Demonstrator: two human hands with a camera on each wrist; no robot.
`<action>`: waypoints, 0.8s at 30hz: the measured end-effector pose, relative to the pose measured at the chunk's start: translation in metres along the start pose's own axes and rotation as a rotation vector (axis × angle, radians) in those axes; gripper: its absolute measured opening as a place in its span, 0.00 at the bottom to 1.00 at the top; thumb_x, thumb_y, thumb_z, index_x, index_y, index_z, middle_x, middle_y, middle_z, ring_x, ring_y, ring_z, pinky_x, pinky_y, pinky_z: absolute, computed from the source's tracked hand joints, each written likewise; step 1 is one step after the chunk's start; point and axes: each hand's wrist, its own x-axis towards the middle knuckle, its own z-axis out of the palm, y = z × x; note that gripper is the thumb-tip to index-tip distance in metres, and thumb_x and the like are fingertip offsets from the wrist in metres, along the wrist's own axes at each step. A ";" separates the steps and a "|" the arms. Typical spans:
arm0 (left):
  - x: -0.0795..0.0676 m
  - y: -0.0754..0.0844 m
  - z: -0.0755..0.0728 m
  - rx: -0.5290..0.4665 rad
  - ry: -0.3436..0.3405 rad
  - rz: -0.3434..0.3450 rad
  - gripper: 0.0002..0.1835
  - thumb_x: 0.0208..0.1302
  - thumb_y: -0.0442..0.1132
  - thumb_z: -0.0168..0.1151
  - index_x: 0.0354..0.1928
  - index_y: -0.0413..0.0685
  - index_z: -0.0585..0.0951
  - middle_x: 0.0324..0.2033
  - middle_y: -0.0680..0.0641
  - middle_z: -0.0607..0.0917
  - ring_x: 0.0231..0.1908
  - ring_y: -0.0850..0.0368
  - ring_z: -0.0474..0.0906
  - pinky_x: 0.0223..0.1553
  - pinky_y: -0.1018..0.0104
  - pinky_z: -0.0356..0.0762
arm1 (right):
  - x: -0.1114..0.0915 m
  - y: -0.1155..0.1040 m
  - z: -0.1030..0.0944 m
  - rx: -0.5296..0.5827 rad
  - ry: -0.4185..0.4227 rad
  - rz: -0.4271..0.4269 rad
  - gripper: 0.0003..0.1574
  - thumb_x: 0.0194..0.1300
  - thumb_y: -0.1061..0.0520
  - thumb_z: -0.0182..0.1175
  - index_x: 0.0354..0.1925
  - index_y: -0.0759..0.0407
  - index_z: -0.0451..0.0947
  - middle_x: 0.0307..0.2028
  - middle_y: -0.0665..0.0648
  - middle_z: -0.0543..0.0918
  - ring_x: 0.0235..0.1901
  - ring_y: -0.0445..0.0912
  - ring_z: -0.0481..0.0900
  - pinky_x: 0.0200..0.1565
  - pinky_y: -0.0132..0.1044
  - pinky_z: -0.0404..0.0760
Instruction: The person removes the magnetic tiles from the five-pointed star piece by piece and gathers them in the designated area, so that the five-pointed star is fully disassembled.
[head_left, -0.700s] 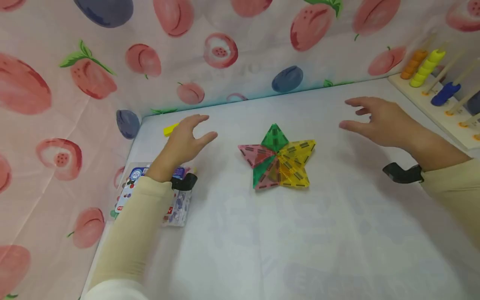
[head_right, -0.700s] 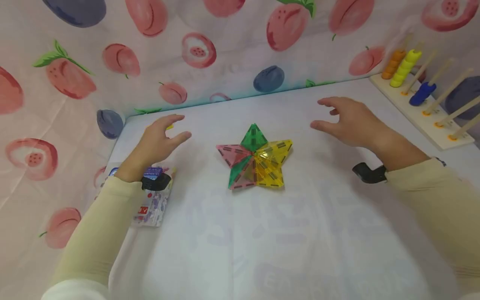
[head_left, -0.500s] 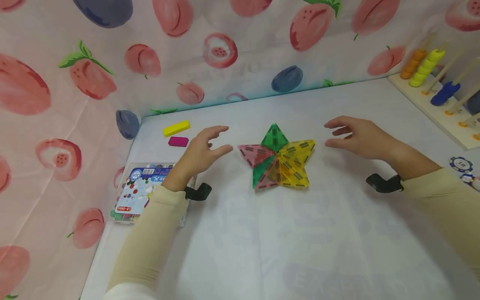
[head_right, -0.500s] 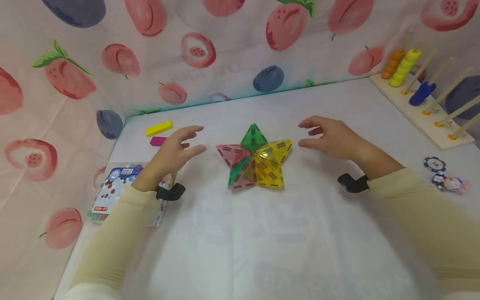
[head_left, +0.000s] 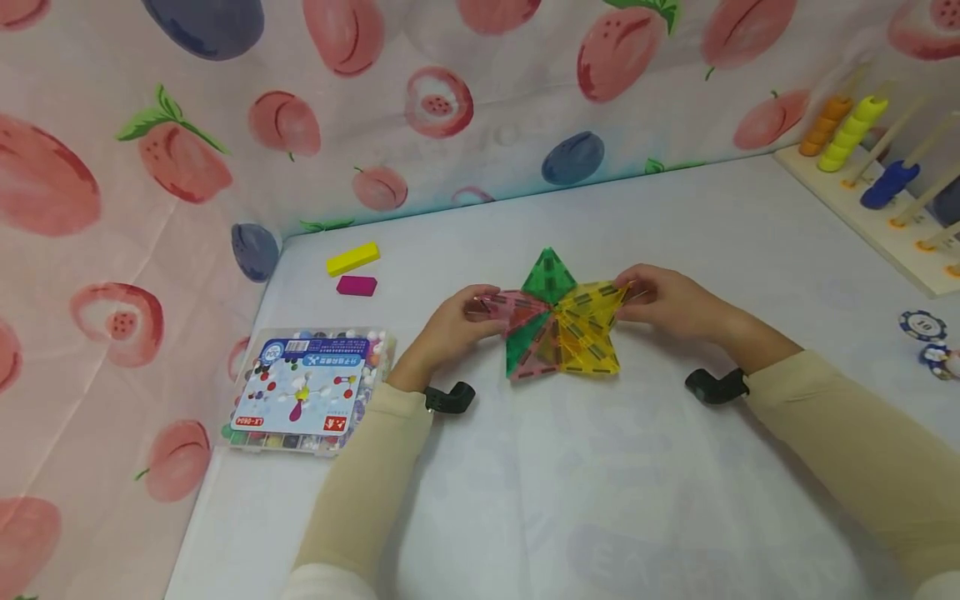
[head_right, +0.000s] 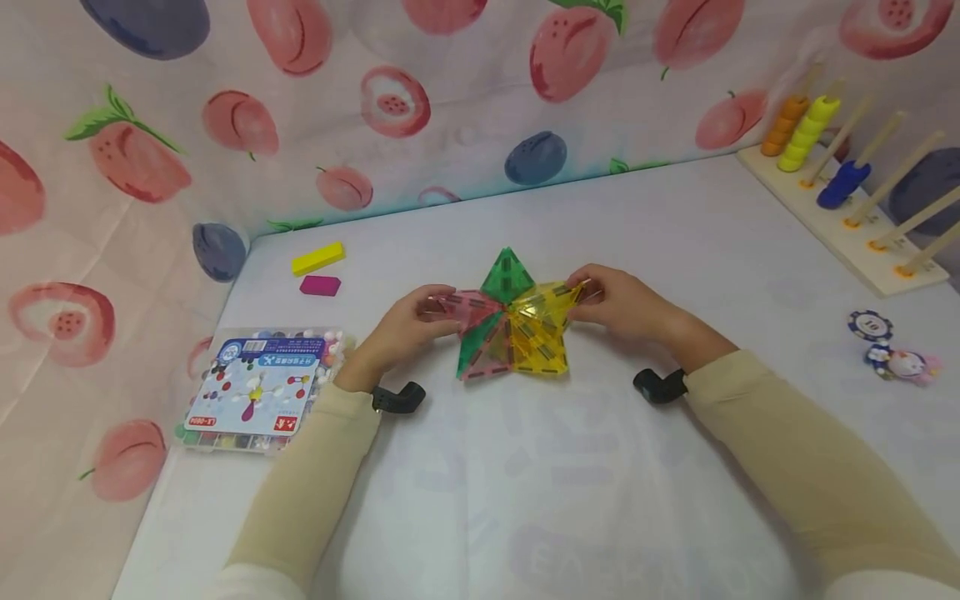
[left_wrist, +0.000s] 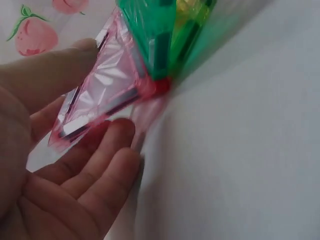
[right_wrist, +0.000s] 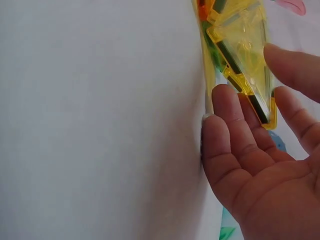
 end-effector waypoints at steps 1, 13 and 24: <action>0.002 0.000 0.003 -0.007 0.006 0.005 0.29 0.51 0.44 0.67 0.56 0.55 0.69 0.45 0.51 0.76 0.43 0.58 0.74 0.43 0.63 0.71 | 0.001 0.000 0.001 -0.009 0.006 -0.002 0.24 0.57 0.52 0.62 0.50 0.55 0.67 0.46 0.57 0.74 0.43 0.50 0.71 0.44 0.44 0.71; 0.011 -0.002 0.013 0.002 0.080 -0.046 0.19 0.56 0.40 0.62 0.50 0.56 0.72 0.38 0.50 0.78 0.34 0.57 0.73 0.33 0.66 0.71 | -0.001 0.009 -0.013 -0.084 -0.012 0.020 0.19 0.58 0.53 0.61 0.45 0.53 0.66 0.34 0.57 0.74 0.32 0.50 0.68 0.31 0.39 0.69; 0.015 -0.009 0.012 -0.016 0.074 -0.043 0.18 0.56 0.40 0.63 0.49 0.56 0.72 0.38 0.50 0.79 0.34 0.58 0.75 0.33 0.65 0.71 | -0.033 0.045 -0.077 -0.024 0.234 0.176 0.32 0.60 0.43 0.55 0.52 0.62 0.59 0.47 0.64 0.70 0.42 0.51 0.71 0.31 0.28 0.74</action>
